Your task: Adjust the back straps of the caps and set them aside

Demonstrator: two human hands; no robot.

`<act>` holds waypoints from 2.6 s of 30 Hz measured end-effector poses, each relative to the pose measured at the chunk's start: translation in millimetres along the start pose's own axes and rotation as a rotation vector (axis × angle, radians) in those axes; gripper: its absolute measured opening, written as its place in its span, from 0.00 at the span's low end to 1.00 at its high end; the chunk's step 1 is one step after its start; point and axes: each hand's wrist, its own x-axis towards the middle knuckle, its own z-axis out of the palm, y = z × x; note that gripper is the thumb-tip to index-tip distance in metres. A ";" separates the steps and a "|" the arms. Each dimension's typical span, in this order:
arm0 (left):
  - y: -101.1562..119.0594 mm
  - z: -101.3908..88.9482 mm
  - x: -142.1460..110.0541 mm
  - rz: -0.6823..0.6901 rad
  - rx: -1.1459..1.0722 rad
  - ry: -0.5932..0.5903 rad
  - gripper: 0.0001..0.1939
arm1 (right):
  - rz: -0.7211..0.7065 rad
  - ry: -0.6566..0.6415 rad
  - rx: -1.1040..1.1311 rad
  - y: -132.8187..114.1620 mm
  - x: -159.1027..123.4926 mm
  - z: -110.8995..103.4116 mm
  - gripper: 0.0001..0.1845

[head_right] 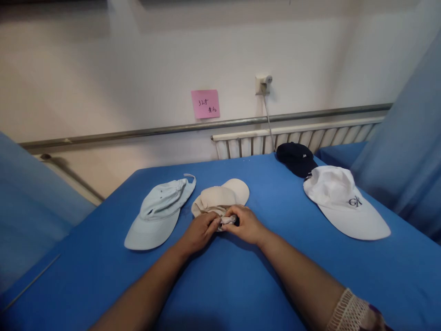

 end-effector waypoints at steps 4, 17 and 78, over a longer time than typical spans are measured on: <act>-3.5 -3.9 0.5 0.022 -0.117 -0.027 0.18 | -0.063 0.045 -0.079 -1.9 -1.3 5.3 0.05; 0.6 11.6 -4.7 0.051 -0.042 0.149 0.09 | -0.030 0.010 0.057 -0.8 0.7 2.7 0.11; 2.0 24.7 -12.9 -0.057 -0.181 0.177 0.02 | 0.643 0.309 0.779 -16.6 -11.9 31.9 0.17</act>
